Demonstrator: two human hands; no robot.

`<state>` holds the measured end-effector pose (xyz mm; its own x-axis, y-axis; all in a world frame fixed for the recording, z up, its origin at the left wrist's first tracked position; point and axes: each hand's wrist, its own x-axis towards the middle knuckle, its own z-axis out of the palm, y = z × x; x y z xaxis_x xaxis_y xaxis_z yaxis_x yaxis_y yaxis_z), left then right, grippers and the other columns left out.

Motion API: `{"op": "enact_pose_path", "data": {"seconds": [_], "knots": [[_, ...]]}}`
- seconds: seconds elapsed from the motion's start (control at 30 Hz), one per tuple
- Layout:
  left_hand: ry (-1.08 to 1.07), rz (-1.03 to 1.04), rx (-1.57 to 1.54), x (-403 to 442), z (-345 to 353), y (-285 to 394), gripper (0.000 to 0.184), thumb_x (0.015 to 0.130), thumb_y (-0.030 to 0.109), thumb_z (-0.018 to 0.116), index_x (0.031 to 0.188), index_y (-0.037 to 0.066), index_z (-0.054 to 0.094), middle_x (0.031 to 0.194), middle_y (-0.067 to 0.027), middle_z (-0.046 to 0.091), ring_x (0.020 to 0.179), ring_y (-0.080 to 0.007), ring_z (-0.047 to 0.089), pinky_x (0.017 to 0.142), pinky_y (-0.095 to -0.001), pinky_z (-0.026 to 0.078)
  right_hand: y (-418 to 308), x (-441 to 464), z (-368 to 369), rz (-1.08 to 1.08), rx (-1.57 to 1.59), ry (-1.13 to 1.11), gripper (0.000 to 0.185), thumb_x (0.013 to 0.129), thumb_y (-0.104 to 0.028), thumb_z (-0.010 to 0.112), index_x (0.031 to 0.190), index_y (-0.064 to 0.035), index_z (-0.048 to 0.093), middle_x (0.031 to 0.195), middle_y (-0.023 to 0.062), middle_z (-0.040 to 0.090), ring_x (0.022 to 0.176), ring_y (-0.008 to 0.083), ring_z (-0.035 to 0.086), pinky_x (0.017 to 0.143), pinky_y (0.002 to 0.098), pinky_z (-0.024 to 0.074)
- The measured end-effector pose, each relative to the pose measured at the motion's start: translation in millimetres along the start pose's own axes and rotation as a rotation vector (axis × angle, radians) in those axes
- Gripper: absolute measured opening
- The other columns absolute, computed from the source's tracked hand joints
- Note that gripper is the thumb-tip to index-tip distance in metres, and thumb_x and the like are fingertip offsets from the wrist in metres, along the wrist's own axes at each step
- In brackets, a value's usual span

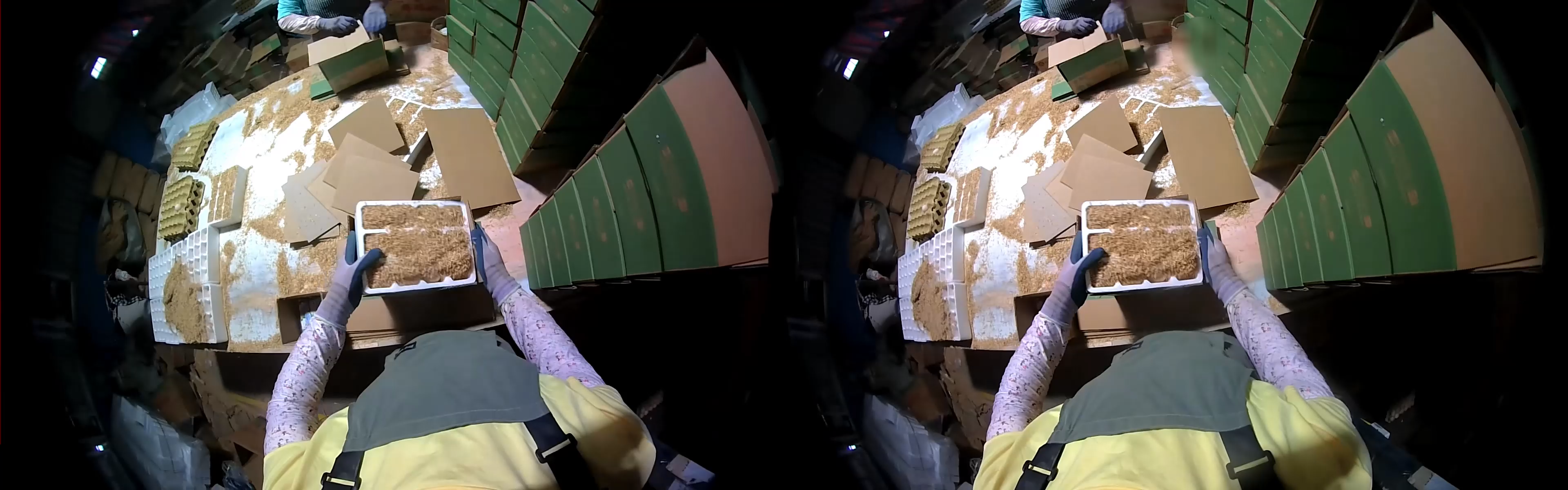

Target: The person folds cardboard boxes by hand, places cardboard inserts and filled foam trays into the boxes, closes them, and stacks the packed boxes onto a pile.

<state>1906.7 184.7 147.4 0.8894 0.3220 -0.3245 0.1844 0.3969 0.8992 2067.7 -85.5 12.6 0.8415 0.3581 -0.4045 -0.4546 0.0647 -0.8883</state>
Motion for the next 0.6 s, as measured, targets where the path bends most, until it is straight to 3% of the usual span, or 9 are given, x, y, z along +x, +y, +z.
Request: {"op": "enact_pose_path", "data": {"seconds": [0.1,0.13,0.2,0.27,0.3,0.37,0.47,0.5,0.6], "knots": [[0.148,-0.014,0.382,-6.3,21.8,3.4,0.059,0.091,0.028,0.066,0.138,0.001,0.042,0.123,-0.0091,0.058,0.108,-0.0174,0.057,0.095,-0.0325,0.047,-3.7,3.2,-3.7,0.040,0.168,-0.032,0.038,0.101,-0.035,0.053,0.125,-0.0059,0.060,0.100,-0.0049,0.061,0.089,0.0068,0.054,0.078,0.0218,0.0452],[0.054,-0.094,0.648,16.3,-12.3,-22.0,0.074,0.088,0.038,0.070,0.139,-0.002,0.036,0.113,-0.0173,0.064,0.100,-0.0254,0.066,0.085,-0.0373,0.052,-25.9,-4.9,0.8,0.099,0.259,-0.030,0.038,0.100,-0.035,0.055,0.122,-0.0053,0.062,0.096,-0.0052,0.059,0.086,0.0066,0.052,0.076,0.0209,0.0442],[0.123,-0.325,1.342,16.8,-1.3,-14.5,0.077,0.087,0.055,0.064,0.132,-0.005,0.046,0.112,-0.0264,0.066,0.107,-0.0358,0.065,0.091,-0.0404,0.051,-41.5,22.5,-9.2,0.211,0.219,0.042,0.034,0.099,-0.033,0.057,0.119,-0.0060,0.063,0.095,-0.0032,0.061,0.088,0.0077,0.054,0.077,0.0220,0.0454],[0.153,-0.438,1.513,19.6,8.6,-25.5,0.064,0.086,0.054,0.065,0.120,0.000,0.061,0.113,-0.0258,0.067,0.108,-0.0335,0.066,0.092,-0.0395,0.052,-90.8,49.6,20.0,-0.339,-0.079,-0.008,0.033,0.099,-0.025,0.056,0.120,-0.0012,0.061,0.110,0.0070,0.065,0.103,0.0153,0.060,0.090,0.0294,0.0482],[0.180,-0.480,1.493,21.7,14.8,-19.1,0.053,0.088,0.048,0.065,0.113,0.002,0.065,0.111,-0.0220,0.069,0.105,-0.0317,0.067,0.090,-0.0398,0.054,-130.6,52.5,50.3,-0.529,-0.524,0.035,0.039,0.097,-0.026,0.058,0.126,-0.0004,0.058,0.118,0.0115,0.064,0.110,0.0200,0.059,0.094,0.0312,0.0466],[0.015,-0.649,1.487,30.5,26.6,8.0,0.037,0.091,0.037,0.062,0.108,0.005,0.069,0.109,-0.0195,0.070,0.101,-0.0309,0.069,0.087,-0.0400,0.055,-160.1,93.6,114.3,-0.673,-0.960,-0.178,0.051,0.090,-0.031,0.064,0.130,-0.0011,0.055,0.128,0.0185,0.060,0.116,0.0299,0.058,0.101,0.0372,0.0435],[0.196,-0.222,1.477,9.0,44.0,4.0,0.024,0.092,0.023,0.059,0.106,0.005,0.064,0.107,-0.0145,0.070,0.094,-0.0282,0.071,0.079,-0.0395,0.057,-120.6,189.5,179.8,-0.389,-1.508,-0.343,0.085,0.077,-0.050,0.069,0.142,-0.0024,0.041,0.130,0.0244,0.056,0.120,0.0375,0.055,0.102,0.0426,0.0443],[0.254,0.072,1.504,2.2,33.4,-21.3,0.028,0.089,0.036,0.065,0.095,0.010,0.059,0.089,-0.0111,0.071,0.081,-0.0299,0.071,0.068,-0.0395,0.056,-110.7,208.0,192.7,-0.341,-1.668,-0.313,0.094,0.074,-0.052,0.072,0.145,-0.0019,0.035,0.130,0.0263,0.056,0.119,0.0385,0.056,0.101,0.0428,0.0458],[0.531,0.304,1.281,-56.2,1.5,-2.3,0.026,0.087,0.031,0.066,0.103,0.010,0.062,0.089,-0.0125,0.069,0.076,-0.0308,0.069,0.068,-0.0402,0.055,-69.4,246.8,196.7,-0.231,-1.749,-0.241,0.109,0.068,-0.053,0.077,0.148,0.0017,0.026,0.128,0.0294,0.056,0.116,0.0398,0.059,0.099,0.0425,0.0480]]}}
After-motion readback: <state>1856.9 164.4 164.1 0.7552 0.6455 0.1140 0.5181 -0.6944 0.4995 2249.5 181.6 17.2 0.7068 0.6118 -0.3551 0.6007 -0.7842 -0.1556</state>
